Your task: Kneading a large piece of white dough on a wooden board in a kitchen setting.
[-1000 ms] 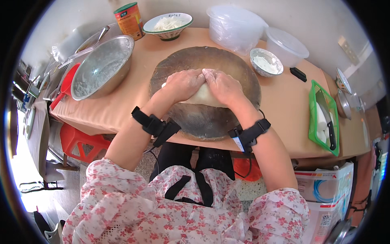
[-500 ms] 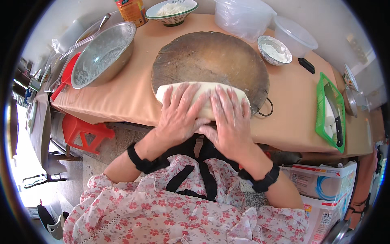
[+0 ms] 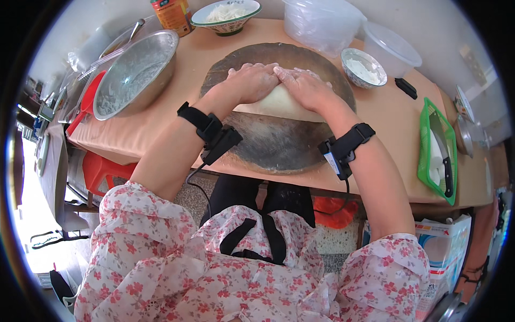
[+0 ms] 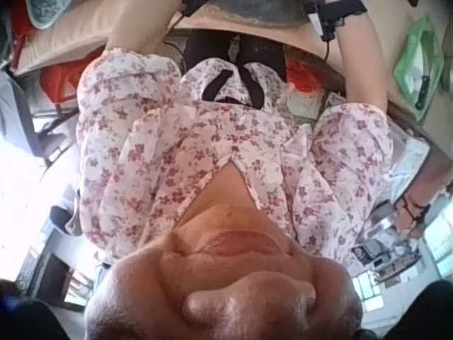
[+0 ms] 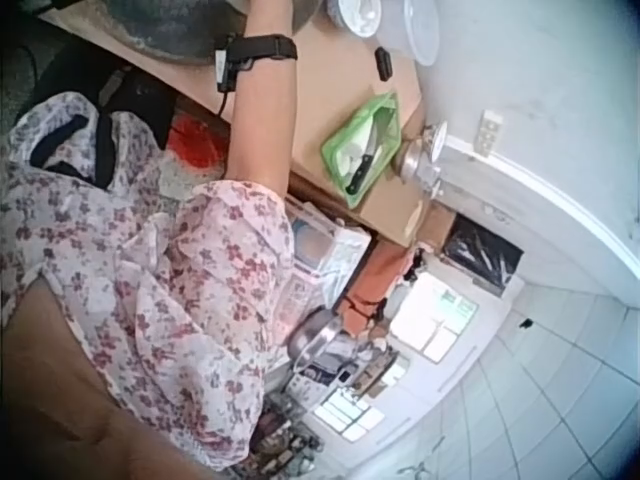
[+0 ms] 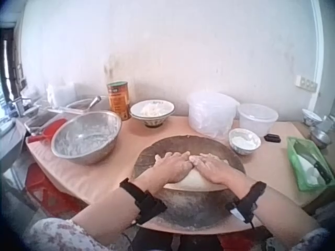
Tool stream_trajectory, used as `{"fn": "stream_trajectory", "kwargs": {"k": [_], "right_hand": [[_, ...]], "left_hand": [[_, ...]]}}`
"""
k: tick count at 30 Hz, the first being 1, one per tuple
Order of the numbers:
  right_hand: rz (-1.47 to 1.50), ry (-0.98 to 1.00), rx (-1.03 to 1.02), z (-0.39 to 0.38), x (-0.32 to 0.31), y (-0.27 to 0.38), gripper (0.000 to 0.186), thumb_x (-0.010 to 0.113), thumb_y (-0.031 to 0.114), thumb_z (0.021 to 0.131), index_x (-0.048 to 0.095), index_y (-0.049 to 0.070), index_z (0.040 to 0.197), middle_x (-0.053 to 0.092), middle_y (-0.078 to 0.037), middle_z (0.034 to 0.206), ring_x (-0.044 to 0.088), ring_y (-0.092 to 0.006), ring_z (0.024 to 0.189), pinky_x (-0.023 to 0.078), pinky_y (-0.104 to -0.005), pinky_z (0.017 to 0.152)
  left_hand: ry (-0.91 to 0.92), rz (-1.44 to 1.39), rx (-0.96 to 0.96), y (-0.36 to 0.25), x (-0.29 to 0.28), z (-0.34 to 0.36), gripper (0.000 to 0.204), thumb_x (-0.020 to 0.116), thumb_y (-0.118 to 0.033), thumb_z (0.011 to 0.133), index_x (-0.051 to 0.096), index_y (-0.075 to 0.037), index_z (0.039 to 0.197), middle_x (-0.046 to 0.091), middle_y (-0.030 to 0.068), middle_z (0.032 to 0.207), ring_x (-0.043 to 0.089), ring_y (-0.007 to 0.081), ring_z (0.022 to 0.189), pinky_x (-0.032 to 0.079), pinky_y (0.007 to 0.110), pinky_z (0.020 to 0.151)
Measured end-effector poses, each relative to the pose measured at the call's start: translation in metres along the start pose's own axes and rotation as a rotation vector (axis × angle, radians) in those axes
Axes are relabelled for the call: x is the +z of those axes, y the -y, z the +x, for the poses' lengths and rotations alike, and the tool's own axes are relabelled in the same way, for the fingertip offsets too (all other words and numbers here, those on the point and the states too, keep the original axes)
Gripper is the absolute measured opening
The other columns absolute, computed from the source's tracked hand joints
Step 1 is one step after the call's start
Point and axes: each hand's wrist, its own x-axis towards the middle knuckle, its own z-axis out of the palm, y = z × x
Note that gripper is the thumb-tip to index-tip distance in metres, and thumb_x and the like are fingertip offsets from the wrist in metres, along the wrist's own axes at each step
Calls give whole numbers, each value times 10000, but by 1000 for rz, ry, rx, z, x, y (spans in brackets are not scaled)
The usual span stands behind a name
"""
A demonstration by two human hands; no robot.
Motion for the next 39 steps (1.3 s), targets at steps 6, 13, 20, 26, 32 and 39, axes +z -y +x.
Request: {"fn": "stream_trajectory", "kwargs": {"k": [6, 13, 20, 26, 32, 39], "right_hand": [[-140, -166, -159, -51, 17, -2, 667, 384, 588, 966, 552, 53, 1328, 538, -184, 1363, 474, -350, 1294, 349, -533, 1045], [-355, -261, -384, -158, 39, 31, 798, 465, 645, 904, 411, 81, 1465, 343, -199, 1518, 326, -458, 1371, 265, -593, 1071], [-412, -204, -332, -133, 33, 26, 804, 458, 639, 908, 376, 86, 1486, 320, -190, 1533, 287, -442, 1402, 221, -618, 1074], [-123, 3, -85, -46, 8, -2, 714, 299, 647, 970, 435, 137, 1451, 411, -154, 1497, 354, -384, 1381, 224, -614, 1094], [-64, 35, 59, 13, 4, -37, 739, 234, 716, 943, 516, 215, 1408, 367, -129, 1539, 275, -385, 1436, 161, -677, 1106], [-166, -2, 120, -16, 7, -20, 755, 251, 725, 934, 506, 204, 1417, 386, -130, 1528, 288, -392, 1430, 172, -646, 1122]], "left_hand": [[31, -114, 81, -3, 15, -48, 481, 447, -423, 953, 529, -138, 1332, 533, 181, 1364, 457, 372, 1305, 299, 681, 1029], [-636, 166, 415, -1, 72, -159, 775, 634, -557, 797, 469, -126, 1419, 401, 194, 1450, 379, 405, 1331, 205, 636, 1085], [-538, 217, 402, 5, 58, -126, 798, 530, -622, 848, 399, -123, 1456, 420, 184, 1439, 398, 383, 1326, 230, 640, 1070], [-87, 66, 225, 10, 15, -46, 680, 403, -615, 953, 383, -146, 1445, 486, 160, 1408, 414, 364, 1337, 278, 664, 1054], [13, 71, 76, 9, 4, 0, 682, 319, -631, 974, 375, -177, 1480, 444, 140, 1472, 367, 373, 1382, 261, 724, 1043], [-53, 34, 71, 7, 5, -24, 607, 345, -637, 962, 474, -252, 1413, 546, 131, 1372, 494, 392, 1267, 321, 671, 1007]]}}
